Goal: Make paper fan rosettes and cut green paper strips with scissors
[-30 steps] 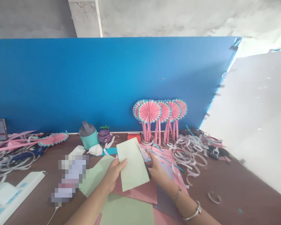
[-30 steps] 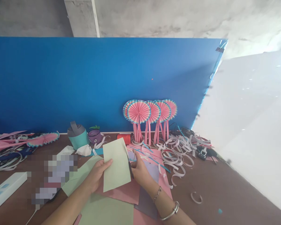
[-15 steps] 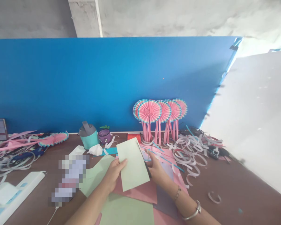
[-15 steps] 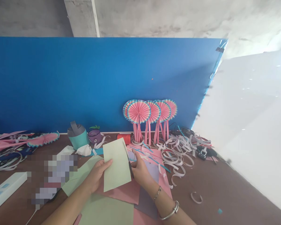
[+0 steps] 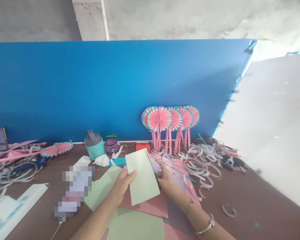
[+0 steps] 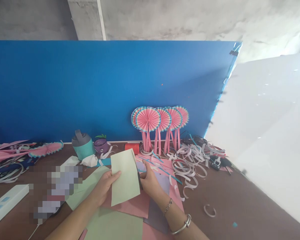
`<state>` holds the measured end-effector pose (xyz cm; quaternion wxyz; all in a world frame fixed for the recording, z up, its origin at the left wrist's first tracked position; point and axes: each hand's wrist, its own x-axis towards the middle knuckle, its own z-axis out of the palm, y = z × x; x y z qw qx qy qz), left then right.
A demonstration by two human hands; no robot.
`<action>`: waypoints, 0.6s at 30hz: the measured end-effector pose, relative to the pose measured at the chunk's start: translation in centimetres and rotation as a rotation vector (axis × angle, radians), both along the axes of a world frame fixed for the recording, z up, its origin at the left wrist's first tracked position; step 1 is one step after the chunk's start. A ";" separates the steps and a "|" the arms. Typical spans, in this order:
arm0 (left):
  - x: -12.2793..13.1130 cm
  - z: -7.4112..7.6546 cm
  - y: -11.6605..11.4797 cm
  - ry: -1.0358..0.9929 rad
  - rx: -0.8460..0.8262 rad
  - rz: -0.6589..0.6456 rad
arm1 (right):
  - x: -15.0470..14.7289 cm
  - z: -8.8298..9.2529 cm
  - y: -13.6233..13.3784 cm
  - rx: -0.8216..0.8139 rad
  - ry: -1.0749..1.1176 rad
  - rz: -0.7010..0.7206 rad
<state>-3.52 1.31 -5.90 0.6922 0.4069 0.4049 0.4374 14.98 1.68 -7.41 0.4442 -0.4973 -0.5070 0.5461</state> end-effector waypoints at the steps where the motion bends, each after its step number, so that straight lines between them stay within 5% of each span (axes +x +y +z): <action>1: 0.0 0.0 0.0 0.000 0.001 -0.013 | 0.0 0.1 0.0 -0.010 0.016 0.014; 18: 0.2 -0.2 0.0 -0.006 -0.015 -0.085 | 0.0 1.0 -0.4 -0.014 0.036 0.005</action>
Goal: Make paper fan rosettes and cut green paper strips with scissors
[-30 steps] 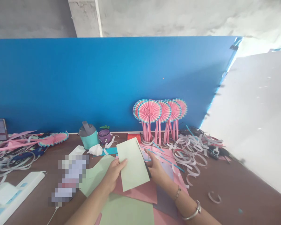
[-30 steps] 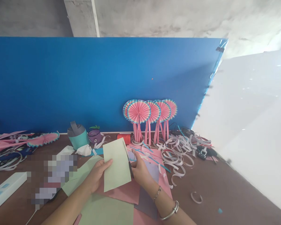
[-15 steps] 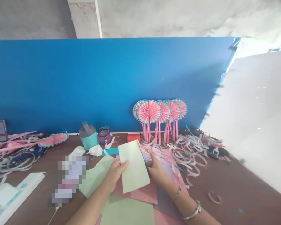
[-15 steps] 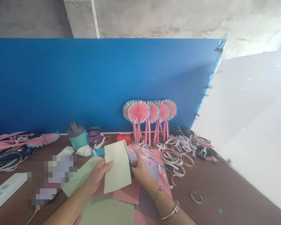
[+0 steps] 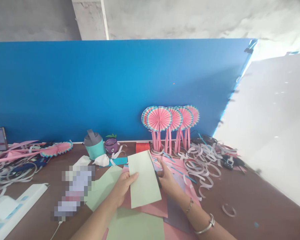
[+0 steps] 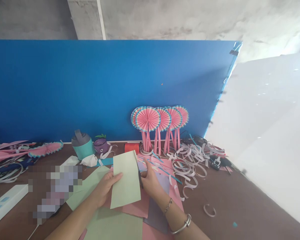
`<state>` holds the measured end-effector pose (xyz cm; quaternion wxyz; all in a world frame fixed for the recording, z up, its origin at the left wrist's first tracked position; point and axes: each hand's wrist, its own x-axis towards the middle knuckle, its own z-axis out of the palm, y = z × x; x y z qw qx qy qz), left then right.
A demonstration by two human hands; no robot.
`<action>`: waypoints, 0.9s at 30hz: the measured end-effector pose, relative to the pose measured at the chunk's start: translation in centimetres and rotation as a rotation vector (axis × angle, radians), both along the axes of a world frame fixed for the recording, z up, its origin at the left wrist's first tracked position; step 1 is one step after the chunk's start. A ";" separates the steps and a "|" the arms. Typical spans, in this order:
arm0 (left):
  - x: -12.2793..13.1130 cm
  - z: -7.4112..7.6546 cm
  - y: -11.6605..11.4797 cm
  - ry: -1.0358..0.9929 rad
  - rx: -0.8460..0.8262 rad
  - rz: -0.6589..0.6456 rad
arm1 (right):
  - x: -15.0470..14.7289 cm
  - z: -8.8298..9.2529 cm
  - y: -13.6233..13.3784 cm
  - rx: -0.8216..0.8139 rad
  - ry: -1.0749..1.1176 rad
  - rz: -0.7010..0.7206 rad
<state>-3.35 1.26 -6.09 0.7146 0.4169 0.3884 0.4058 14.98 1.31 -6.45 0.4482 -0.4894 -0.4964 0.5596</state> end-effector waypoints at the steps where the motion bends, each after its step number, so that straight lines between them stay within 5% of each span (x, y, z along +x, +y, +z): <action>1: 0.0 0.1 0.0 0.000 -0.005 -0.008 | 0.0 0.2 -0.1 -0.006 0.012 0.000; 18: 0.0 0.2 0.1 -0.018 -0.022 0.137 | 1.4 0.0 0.9 0.008 -0.020 -0.172; 27: -0.7 -1.1 1.2 0.065 0.070 0.329 | 1.1 0.3 0.1 0.029 -0.005 0.093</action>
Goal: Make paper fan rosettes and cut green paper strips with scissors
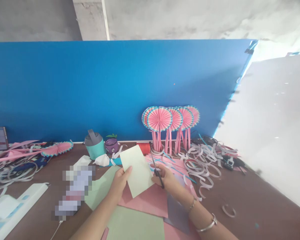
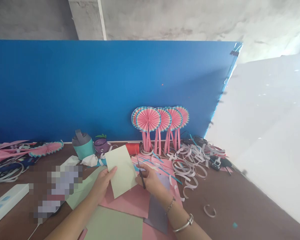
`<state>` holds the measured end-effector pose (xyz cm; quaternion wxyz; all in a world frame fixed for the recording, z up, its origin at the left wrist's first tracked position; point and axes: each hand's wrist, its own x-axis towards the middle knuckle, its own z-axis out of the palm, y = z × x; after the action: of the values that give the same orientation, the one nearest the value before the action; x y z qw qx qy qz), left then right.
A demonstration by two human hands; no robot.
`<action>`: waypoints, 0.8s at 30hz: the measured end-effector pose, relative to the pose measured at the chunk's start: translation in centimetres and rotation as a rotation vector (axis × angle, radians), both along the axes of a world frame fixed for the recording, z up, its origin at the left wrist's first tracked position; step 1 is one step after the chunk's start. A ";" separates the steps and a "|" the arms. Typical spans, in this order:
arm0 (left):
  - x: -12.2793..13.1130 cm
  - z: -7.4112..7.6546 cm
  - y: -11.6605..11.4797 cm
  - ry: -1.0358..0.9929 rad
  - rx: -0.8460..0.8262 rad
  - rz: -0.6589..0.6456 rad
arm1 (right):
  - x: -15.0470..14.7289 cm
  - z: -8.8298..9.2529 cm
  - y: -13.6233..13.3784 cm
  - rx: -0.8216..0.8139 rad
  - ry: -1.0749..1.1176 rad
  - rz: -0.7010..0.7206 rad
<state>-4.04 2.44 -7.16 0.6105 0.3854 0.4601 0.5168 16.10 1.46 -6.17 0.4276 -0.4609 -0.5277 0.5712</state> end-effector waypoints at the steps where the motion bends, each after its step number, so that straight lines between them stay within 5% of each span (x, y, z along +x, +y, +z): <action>1: 0.0 0.0 0.0 0.006 0.007 -0.017 | -0.1 -0.3 0.0 0.028 -0.012 -0.008; 6: -0.1 0.2 0.2 0.004 0.040 -0.036 | -0.1 -1.7 1.0 0.131 0.003 -0.133; 12: -1.7 0.0 1.1 -0.102 0.091 0.286 | 1.3 -0.9 1.8 0.113 0.064 -0.404; 16: -1.9 -0.1 1.6 -0.175 0.017 0.376 | 1.8 0.0 1.6 0.138 0.056 -0.503; 19: -1.5 0.3 1.3 -0.176 -0.002 0.346 | 1.7 0.4 1.2 0.115 0.048 -0.425; 24: -1.2 0.3 1.0 -0.127 0.044 0.249 | 0.9 1.2 0.0 0.024 -0.047 -0.018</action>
<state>-5.25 3.41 -6.84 0.5611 0.3052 0.4534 0.6217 17.01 1.48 -4.92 0.4257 -0.4736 -0.5401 0.5502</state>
